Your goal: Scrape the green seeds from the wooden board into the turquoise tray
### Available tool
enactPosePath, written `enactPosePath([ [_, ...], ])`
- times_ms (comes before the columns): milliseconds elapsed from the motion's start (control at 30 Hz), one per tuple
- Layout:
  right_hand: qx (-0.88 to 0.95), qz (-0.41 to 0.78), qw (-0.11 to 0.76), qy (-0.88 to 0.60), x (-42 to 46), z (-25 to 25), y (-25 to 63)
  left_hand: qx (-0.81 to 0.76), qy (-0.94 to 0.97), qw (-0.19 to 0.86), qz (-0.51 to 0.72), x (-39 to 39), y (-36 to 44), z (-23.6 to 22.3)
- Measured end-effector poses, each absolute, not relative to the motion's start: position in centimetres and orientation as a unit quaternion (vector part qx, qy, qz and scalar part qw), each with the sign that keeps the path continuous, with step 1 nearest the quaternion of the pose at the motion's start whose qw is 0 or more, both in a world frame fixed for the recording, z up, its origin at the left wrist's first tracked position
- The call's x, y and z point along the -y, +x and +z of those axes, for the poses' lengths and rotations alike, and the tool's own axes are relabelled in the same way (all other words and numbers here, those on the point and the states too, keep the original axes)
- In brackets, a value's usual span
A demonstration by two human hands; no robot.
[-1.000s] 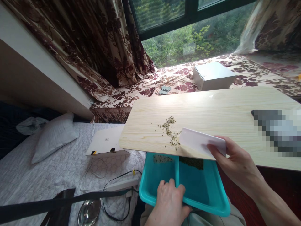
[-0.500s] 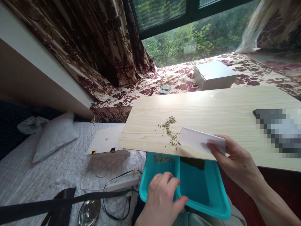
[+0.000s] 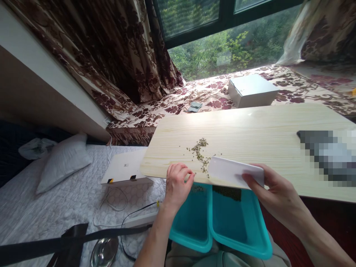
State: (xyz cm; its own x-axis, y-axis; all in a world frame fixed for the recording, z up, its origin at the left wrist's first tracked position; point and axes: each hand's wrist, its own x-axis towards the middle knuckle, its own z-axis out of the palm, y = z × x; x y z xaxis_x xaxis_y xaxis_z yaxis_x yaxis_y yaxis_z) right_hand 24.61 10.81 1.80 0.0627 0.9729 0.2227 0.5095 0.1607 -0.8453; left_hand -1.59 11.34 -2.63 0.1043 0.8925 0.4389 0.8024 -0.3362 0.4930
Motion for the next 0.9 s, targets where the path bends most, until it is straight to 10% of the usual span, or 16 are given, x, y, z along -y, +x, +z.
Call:
enactPosePath([
  [900,0.634,0.269,0.394,-0.608,-10.9,1.8,23.9,-0.606,0.717,0.098,0.331,-12.7,-3.0,-3.5],
])
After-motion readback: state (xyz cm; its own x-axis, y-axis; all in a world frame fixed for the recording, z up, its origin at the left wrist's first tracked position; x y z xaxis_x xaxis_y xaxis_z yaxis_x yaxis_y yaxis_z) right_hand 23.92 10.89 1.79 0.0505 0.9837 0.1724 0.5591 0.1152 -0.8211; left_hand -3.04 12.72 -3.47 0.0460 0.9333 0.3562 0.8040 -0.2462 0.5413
